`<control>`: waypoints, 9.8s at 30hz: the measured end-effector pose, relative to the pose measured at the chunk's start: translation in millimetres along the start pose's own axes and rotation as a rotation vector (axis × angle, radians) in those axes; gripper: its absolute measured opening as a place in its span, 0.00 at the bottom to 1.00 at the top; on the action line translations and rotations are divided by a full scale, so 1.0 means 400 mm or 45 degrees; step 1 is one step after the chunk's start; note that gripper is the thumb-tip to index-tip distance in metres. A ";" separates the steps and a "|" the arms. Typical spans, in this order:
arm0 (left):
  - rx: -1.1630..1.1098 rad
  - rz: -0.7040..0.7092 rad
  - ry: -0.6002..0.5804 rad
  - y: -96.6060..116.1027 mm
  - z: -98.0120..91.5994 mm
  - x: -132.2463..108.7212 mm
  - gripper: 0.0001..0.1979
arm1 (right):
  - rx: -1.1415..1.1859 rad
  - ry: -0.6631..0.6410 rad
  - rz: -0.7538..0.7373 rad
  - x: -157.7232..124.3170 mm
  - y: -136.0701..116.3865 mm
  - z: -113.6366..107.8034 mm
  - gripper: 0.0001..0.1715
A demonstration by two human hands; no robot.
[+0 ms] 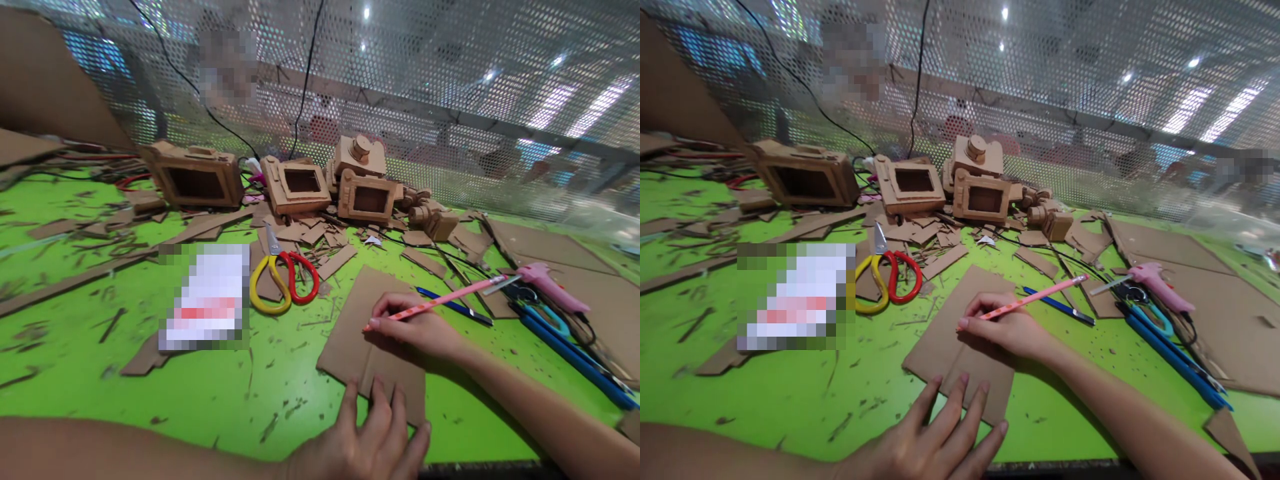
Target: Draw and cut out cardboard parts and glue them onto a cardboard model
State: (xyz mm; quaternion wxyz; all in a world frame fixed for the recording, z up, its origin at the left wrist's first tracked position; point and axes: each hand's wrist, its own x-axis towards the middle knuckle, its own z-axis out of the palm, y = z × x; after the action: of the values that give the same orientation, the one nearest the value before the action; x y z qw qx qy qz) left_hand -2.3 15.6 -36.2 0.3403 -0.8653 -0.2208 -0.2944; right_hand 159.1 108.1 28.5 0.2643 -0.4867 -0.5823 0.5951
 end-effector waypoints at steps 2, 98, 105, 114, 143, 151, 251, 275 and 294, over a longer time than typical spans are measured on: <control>0.008 0.002 -0.009 0.002 -0.001 0.000 0.22 | -0.017 0.006 -0.017 0.000 -0.001 -0.001 0.19; 0.025 0.007 -0.033 0.008 0.001 0.002 0.18 | -0.142 -0.025 -0.036 -0.002 -0.012 0.001 0.18; 0.013 -0.013 -0.024 0.008 -0.001 0.003 0.17 | -0.150 -0.033 -0.055 -0.002 -0.010 0.001 0.18; 0.009 -0.017 0.015 0.003 0.005 -0.002 0.16 | -0.130 -0.024 -0.038 -0.004 -0.012 0.002 0.20; -0.029 -0.006 -0.050 0.003 0.000 -0.003 0.18 | -0.099 -0.028 -0.041 -0.005 -0.012 0.004 0.20; -0.009 0.004 -0.045 0.011 0.005 -0.002 0.17 | -0.173 -0.031 -0.057 -0.002 -0.010 -0.002 0.18; -0.044 -0.070 -0.004 -0.005 0.006 0.003 0.16 | -0.946 -0.270 -1.215 -0.030 0.003 0.003 0.06; -0.200 -0.042 -0.286 -0.048 -0.044 0.029 0.18 | -1.313 0.484 -0.770 0.020 -0.039 -0.092 0.10; -0.190 -0.200 -0.187 -0.026 -0.021 0.018 0.17 | -1.256 0.602 -0.817 0.030 -0.011 -0.063 0.09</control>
State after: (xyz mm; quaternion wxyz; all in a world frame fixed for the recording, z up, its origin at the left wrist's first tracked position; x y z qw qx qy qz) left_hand -6.0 18.1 -21.5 0.2336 -0.8875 -0.2899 -0.2715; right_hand 175.6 130.4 33.2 0.2957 -0.4708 -0.8308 0.0241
